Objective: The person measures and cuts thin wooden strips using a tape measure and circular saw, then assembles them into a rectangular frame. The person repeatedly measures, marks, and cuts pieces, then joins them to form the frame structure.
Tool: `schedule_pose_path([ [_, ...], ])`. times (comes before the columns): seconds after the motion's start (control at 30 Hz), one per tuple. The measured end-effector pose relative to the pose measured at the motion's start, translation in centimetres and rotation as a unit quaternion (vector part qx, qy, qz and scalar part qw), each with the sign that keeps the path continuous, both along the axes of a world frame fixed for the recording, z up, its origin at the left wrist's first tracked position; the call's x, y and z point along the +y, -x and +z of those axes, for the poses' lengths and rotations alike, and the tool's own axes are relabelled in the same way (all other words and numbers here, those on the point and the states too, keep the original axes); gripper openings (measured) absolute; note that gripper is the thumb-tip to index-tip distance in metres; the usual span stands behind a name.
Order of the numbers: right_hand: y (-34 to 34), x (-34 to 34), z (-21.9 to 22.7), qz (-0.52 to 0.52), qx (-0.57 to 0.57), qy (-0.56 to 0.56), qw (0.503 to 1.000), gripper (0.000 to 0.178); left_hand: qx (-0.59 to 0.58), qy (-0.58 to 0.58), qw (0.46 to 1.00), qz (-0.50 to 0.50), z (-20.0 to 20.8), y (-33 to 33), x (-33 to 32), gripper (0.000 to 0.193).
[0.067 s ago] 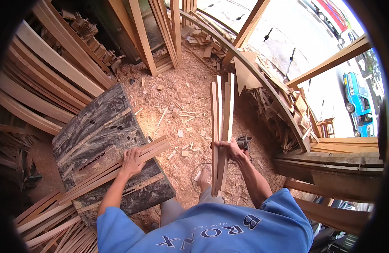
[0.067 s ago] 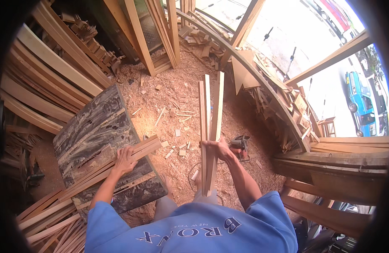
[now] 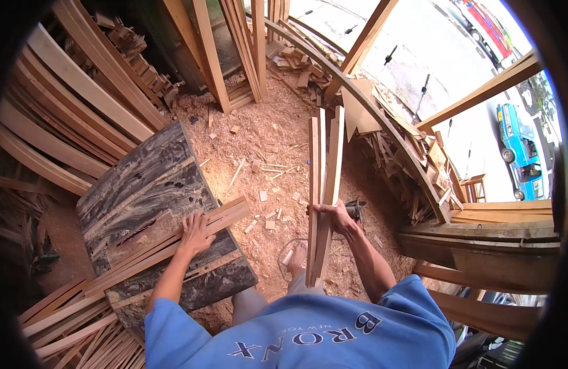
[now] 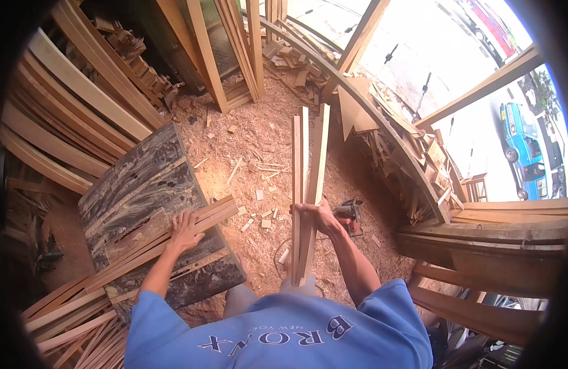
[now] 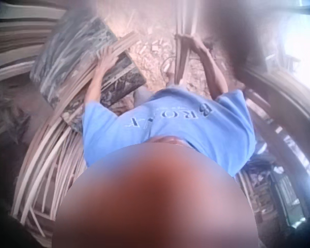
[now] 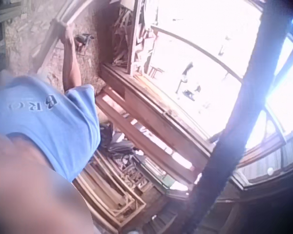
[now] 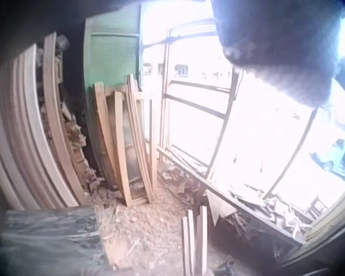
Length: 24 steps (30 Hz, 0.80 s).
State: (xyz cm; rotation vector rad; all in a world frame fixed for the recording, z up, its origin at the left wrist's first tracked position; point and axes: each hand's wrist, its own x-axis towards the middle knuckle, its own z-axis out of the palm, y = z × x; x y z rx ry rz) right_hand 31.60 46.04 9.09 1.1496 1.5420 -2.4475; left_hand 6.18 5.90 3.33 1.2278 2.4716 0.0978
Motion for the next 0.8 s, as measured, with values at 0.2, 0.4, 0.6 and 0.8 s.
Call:
schedule_pose_path([
  [0.2, 4.9, -10.7, 9.5, 0.022, 0.094, -0.009, 0.995, 0.045, -0.451, -0.451, 0.71, 0.299, 12.7, -3.7, 8.4, 0.095],
  [0.4, 7.9, -24.0, 14.8, 0.255, 0.178, -0.017, 0.95, 0.047, -0.48, -0.533, 0.685, 0.127, 24.1, -5.8, 2.5, 0.075],
  [0.6, 13.2, -29.7, 14.9, 0.287, 0.2, -0.159, 0.923, 0.076, -0.384, -0.632, 0.649, 0.181, 28.1, -4.8, -5.1, 0.037],
  [0.8, 15.6, -32.5, 14.9, 0.396, 0.181, -0.214, 0.874, 0.063, -0.266, -0.646, 0.659, 0.277, 25.8, -5.8, -8.8, 0.032],
])
